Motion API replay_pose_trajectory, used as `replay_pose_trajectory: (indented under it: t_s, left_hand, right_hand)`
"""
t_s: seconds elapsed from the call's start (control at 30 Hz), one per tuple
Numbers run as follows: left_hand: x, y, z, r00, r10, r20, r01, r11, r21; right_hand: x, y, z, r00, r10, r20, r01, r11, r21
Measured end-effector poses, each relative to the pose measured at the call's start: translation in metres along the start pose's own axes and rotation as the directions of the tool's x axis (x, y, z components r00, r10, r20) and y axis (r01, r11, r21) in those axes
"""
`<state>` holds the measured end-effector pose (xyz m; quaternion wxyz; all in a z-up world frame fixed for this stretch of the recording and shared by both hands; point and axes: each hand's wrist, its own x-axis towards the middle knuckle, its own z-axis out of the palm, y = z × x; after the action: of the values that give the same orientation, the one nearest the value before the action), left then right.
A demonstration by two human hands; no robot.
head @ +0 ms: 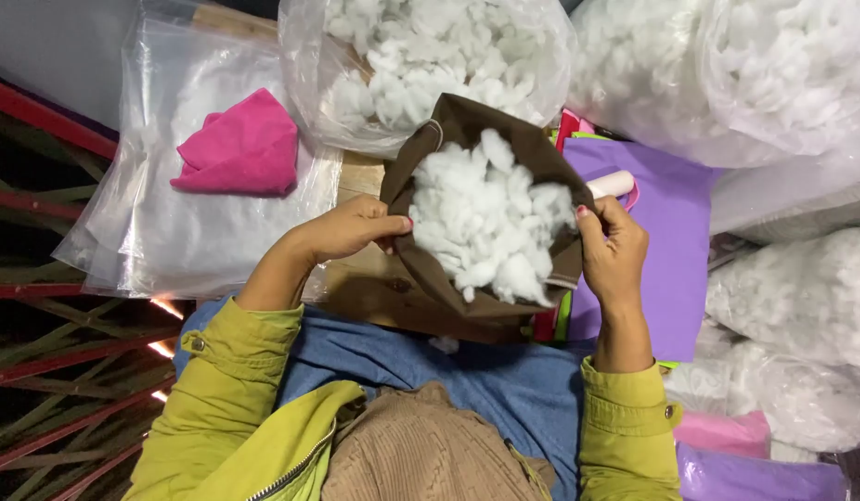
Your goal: Stuffing a brown pillowcase with white fiberfill material from large storage bags
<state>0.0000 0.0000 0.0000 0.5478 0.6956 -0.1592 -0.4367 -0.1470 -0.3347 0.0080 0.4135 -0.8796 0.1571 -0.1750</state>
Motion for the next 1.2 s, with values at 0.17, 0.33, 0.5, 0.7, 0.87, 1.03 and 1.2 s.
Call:
replay_pose_trajectory:
  t_s: [0.17, 0.33, 0.5, 0.7, 0.87, 1.03, 1.2]
  left_hand:
    - [0.000, 0.007, -0.019, 0.963, -0.216, 0.160, 0.112, 0.865, 0.490]
    - [0.043, -0.036, -0.039, 0.911, 0.020, -0.411, 0.200, 0.851, 0.485]
    - [0.098, -0.067, -0.016, 0.886, 0.177, -0.429, -0.041, 0.951, 0.308]
    - [0.074, -0.028, 0.002, 0.931, 0.069, -0.359, -0.167, 0.954, -0.251]
    - [0.056, -0.010, -0.010, 0.967, -0.019, -0.253, -0.128, 0.825, -0.550]
    - [0.069, -0.030, -0.008, 0.948, -0.078, -0.309, -0.123, 0.805, -0.581]
    - [0.096, -0.071, -0.011, 0.954, -0.115, -0.277, -0.087, 0.778, -0.622]
  right_hand:
    - [0.012, 0.011, 0.013, 0.994, -0.041, 0.102, 0.067, 0.961, -0.269]
    - [0.008, -0.033, -0.011, 0.965, 0.168, 0.203, -0.117, 0.963, -0.243]
    - [0.005, -0.037, -0.011, 0.590, 0.500, 0.634, -0.151, 0.839, -0.522]
    - [0.006, 0.065, 0.003, 0.876, 0.243, 0.416, -0.324, 0.936, 0.136]
    - [0.010, 0.056, 0.017, 0.869, 0.237, 0.434, -0.480, 0.612, 0.628]
    - [0.014, 0.038, 0.025, 0.737, 0.142, 0.661, -0.656, 0.387, 0.649]
    - [0.015, 0.057, 0.040, 0.837, 0.035, 0.545, -0.527, 0.319, 0.788]
